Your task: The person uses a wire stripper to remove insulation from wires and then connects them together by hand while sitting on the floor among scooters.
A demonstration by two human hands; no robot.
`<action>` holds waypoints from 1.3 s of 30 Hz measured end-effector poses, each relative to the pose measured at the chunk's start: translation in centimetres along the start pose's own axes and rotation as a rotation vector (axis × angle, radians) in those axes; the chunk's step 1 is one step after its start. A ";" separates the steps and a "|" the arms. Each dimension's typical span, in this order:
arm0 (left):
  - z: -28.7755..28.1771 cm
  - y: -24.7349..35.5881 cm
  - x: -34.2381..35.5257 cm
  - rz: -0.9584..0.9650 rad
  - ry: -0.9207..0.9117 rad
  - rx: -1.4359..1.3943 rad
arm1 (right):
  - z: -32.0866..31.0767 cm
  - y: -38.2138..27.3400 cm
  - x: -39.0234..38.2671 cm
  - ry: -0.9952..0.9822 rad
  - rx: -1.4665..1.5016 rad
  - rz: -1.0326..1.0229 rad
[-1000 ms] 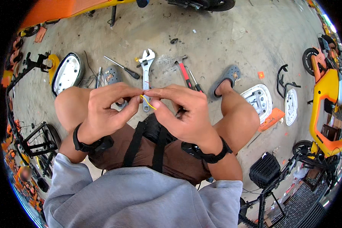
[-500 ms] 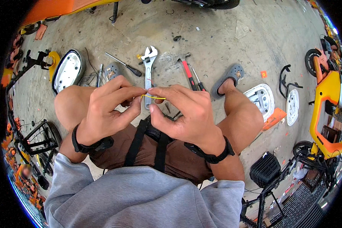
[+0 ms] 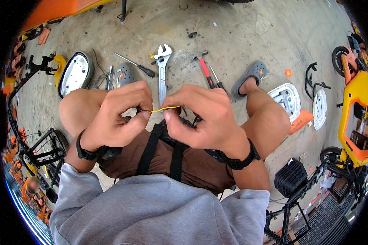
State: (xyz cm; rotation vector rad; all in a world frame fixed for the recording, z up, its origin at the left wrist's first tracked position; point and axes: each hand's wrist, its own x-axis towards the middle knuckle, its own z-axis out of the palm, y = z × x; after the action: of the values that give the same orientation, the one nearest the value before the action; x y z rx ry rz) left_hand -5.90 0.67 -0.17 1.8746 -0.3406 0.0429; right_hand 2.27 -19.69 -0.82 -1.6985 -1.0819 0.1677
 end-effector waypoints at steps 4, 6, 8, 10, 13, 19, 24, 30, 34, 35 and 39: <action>-0.3 0.0 -0.1 -0.044 -0.073 -0.112 | 0.0 -0.9 0.3 -0.020 0.052 0.031; -0.2 0.2 -0.1 -0.081 -0.085 -0.173 | 0.4 -0.3 0.1 -0.012 0.053 -0.013; -0.1 0.3 0.0 -0.128 -0.084 -0.242 | 0.7 0.1 -0.2 -0.013 0.033 -0.057; -0.2 0.3 0.0 -0.165 -0.118 -0.218 | 0.9 0.1 -0.2 -0.012 0.010 -0.090; -0.1 0.5 -0.2 -0.261 -0.126 -0.226 | 1.1 0.0 -0.3 0.007 -0.036 -0.127; 0.3 0.1 -0.2 -0.402 -0.193 -0.385 | 1.3 0.2 -0.6 -0.001 -0.181 -0.217; 0.3 -0.1 0.1 -0.661 -0.210 -0.768 | 1.8 0.1 -0.9 0.076 -0.220 -0.228; 0.6 0.0 0.5 -0.827 -0.159 -1.037 | 2.4 0.0 -0.8 0.189 -0.329 -0.238; 0.7 0.2 0.6 -0.844 -0.145 -0.980 | 2.0 -0.1 -0.8 0.142 -0.349 -0.225; 0.6 0.2 0.7 -0.848 -0.139 -0.956 | 1.9 -0.2 -0.8 0.138 -0.365 -0.214; 0.6 0.1 0.8 -0.841 -0.138 -0.965 | 2.0 -0.4 -0.7 0.165 -0.411 -0.206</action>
State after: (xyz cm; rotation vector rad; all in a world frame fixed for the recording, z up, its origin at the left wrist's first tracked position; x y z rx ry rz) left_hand -5.28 -0.10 -0.14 0.9339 0.3240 -0.7011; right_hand 0.45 -18.78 -1.56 -1.9051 -1.2150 -0.3424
